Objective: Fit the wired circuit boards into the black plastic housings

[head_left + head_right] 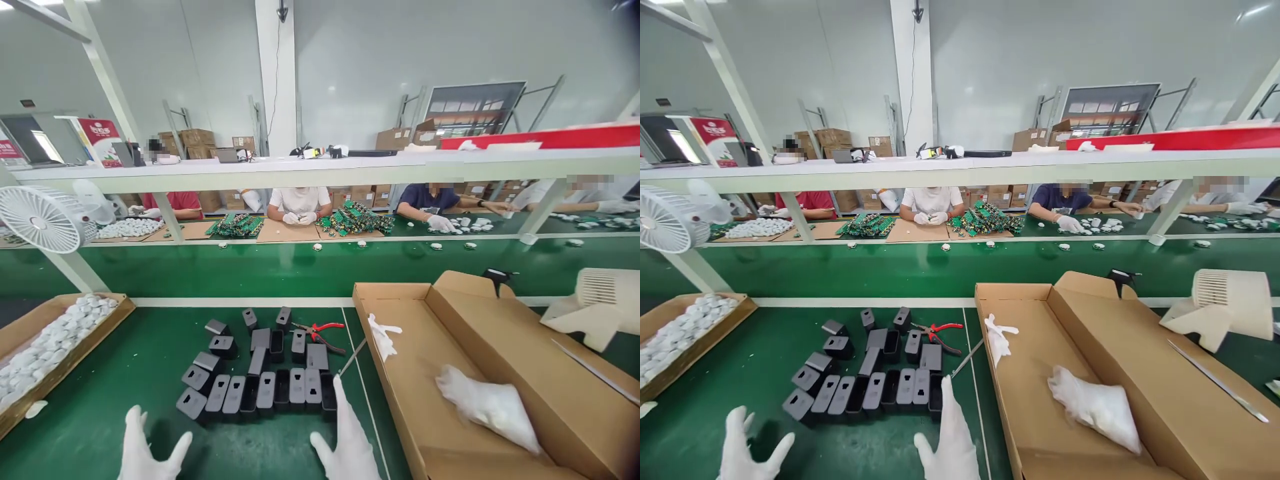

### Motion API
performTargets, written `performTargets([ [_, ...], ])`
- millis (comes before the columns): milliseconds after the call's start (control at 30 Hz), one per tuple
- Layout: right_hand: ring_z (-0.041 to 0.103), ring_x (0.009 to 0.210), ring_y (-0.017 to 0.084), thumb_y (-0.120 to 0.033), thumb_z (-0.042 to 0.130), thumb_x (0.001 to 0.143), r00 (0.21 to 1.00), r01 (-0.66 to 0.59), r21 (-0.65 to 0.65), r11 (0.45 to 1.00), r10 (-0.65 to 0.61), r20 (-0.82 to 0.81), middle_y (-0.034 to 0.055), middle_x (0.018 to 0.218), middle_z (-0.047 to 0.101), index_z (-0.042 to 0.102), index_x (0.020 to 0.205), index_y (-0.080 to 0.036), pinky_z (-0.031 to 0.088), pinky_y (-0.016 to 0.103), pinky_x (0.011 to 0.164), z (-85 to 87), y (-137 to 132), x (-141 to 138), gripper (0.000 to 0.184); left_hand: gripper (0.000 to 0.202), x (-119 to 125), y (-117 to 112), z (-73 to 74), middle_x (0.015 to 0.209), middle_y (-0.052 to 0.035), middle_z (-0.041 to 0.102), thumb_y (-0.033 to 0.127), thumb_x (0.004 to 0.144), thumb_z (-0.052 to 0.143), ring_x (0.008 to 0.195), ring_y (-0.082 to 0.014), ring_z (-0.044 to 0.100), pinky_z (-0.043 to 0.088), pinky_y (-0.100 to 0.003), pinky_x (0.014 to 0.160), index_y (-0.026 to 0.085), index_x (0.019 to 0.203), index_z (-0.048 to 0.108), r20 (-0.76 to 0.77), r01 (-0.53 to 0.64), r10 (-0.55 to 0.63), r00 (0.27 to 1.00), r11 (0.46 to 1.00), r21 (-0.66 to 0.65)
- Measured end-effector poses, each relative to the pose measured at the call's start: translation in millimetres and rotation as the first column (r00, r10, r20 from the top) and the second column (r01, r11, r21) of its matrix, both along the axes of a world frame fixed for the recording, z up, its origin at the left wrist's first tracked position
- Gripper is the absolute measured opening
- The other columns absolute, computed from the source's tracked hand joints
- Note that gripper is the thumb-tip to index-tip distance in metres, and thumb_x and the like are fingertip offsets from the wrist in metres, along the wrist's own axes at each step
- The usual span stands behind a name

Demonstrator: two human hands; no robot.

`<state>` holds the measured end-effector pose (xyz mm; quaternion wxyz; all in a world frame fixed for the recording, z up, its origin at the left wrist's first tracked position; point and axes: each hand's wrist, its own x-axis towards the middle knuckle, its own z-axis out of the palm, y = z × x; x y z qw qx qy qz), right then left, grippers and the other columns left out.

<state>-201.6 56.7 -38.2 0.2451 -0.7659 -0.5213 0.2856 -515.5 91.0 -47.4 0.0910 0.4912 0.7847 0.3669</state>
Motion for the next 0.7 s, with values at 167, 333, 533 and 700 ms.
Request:
performTargets([
  [167,0.019,0.147,0.012,-0.036,0.041,0.084,0.986,-0.124,0.021,0.992,0.125,-0.111,-0.0083,0.152,0.01,0.004,0.15,-0.03,0.024,0.034,0.128,-5.8,1.8,5.8,0.076,0.086,10.5,19.6,6.5,0.147,-0.0063,0.037,0.052,0.08,0.047,0.131,-0.0312,0.043,0.038,-0.046,0.107,0.027,0.15,0.003,0.063,0.192,-0.187,0.98,0.976,-0.1],
  [333,0.028,0.143,0.005,-0.049,0.019,0.091,0.999,-0.027,0.156,0.987,0.032,-0.026,-0.0071,0.149,0.023,0.029,0.145,-0.03,0.024,0.025,0.128,23.7,29.6,36.3,0.057,0.072,46.4,10.0,25.8,0.15,0.0011,0.033,0.051,0.088,0.034,0.131,-0.0294,0.042,0.039,-0.049,0.105,0.036,0.149,-0.002,0.149,0.316,-0.292,0.945,0.931,-0.182],
  [533,0.045,0.127,0.011,-0.039,0.04,0.085,0.927,-0.267,-0.103,0.958,0.285,0.244,-0.0019,0.132,0.047,0.051,0.127,-0.034,0.039,0.029,0.115,74.5,100.0,49.8,0.043,0.069,45.8,4.8,25.3,0.149,0.0011,0.034,0.056,0.089,0.031,0.136,-0.025,0.035,0.026,-0.047,0.115,0.034,0.149,0.003,0.197,0.343,-0.318,0.928,0.932,-0.114],
  [700,0.054,0.113,0.016,-0.042,0.068,0.07,0.805,-0.372,-0.352,0.859,0.487,0.338,0.0089,0.115,0.055,0.058,0.118,-0.015,0.044,0.04,0.105,90.4,137.5,26.7,0.056,0.071,53.4,5.7,13.7,0.149,-0.0058,0.031,0.057,0.087,0.031,0.135,-0.0306,0.035,0.037,-0.049,0.108,0.026,0.148,0.011,0.03,0.168,-0.165,0.986,0.967,-0.192],
])
